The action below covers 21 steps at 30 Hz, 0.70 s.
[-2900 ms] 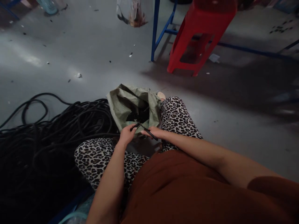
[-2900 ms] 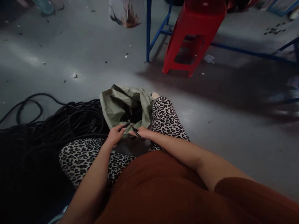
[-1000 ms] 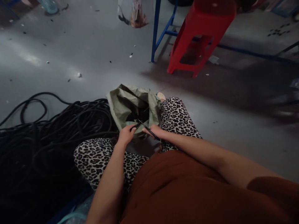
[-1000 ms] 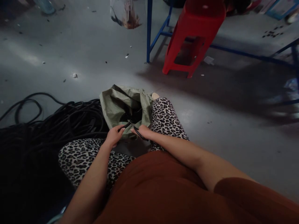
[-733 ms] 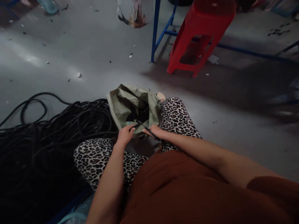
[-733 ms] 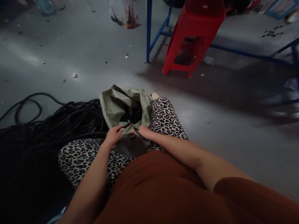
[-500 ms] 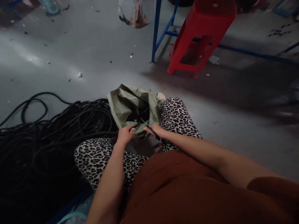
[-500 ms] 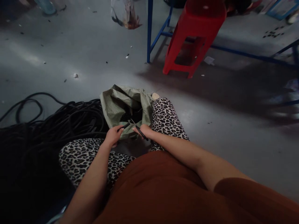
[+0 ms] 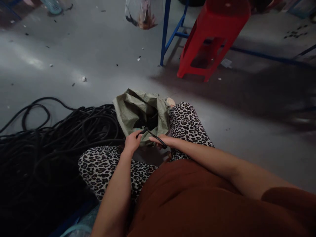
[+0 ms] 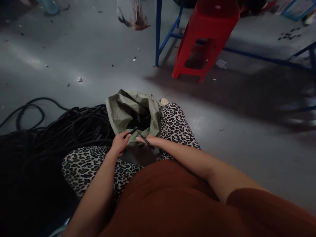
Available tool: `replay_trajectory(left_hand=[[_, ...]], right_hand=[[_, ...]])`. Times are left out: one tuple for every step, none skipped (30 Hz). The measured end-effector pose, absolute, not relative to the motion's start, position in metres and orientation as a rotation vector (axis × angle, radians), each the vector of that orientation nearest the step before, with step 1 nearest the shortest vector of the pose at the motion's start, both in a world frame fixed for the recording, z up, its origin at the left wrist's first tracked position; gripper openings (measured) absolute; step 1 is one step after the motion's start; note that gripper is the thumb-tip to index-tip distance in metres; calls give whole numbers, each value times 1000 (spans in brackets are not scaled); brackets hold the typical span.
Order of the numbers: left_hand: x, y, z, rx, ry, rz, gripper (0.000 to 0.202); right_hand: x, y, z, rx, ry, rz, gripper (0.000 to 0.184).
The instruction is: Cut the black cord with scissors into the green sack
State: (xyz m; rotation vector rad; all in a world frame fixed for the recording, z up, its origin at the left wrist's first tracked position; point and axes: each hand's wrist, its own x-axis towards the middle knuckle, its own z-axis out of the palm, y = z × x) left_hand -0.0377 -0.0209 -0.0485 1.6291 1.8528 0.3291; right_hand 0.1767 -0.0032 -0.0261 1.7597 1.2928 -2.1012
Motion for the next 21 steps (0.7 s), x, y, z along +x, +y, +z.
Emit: replay_trajectory(left_hand=[[-37,-21,-49,1633,1841,333,31],[-37,-22,-50,1637,1830,335,30],[-36,-22,-50,1640,1820,335,29],[-36,-22,-50,1641,1811,333,29],[-35,-22,-50,1642,1804,330,29],[-35,-23,-50,1641,1799,325,29],[-34,-23,-50,1638,1798,321,29],[-34,-23,-49,1632,1797,317,29],[-33,-23,-49,1627,1796,313,29],[-33,-22,-48,1622,1796,309,29],[-33,-22,-48,1618,1796,304,29],[-33,-22,-47,1615,1798,299,29],[-33,-22,-47,1612,1802,296,30],[-33,-22,-47,1610,1807,295,30],[-33,-22,-47,1609,1812,297,30],[-33,-22,-47,1608,1814,299,30],[-33,-22,-48,1610,1812,299,30],[-33,-22,-49,1614,1806,297,30],[-33,-22,-49,1620,1798,291,30],[-33,-22,-50,1627,1791,283,29],[-33,-22,-50,1636,1785,275,29]], right_hand=[[177,-3,-26,1762,1295,-2091,60],[176,-3,-26,1766,1296,-2083,60],[176,-3,-26,1766,1297,-2082,59],[176,-3,-25,1767,1296,-2087,59],[176,-3,-25,1767,1295,-2093,58],[176,-3,-26,1764,1296,-2099,57],[176,-3,-27,1760,1296,-2101,57],[176,-3,-28,1754,1296,-2103,57],[176,-3,-29,1747,1295,-2106,57],[176,-3,-31,1741,1297,-2107,58],[176,-3,-32,1733,1301,-2109,58],[176,-3,-33,1728,1302,-2112,58],[176,-3,-34,1729,1301,-2117,57],[176,-3,-34,1732,1299,-2123,56],[176,-3,-34,1735,1296,-2129,56],[176,-3,-33,1737,1294,-2134,55],[176,-3,-31,1738,1291,-2134,55],[176,-3,-30,1739,1291,-2129,55],[176,-3,-28,1737,1292,-2120,55],[176,-3,-27,1737,1294,-2110,56],[175,-3,-27,1736,1296,-2100,56]])
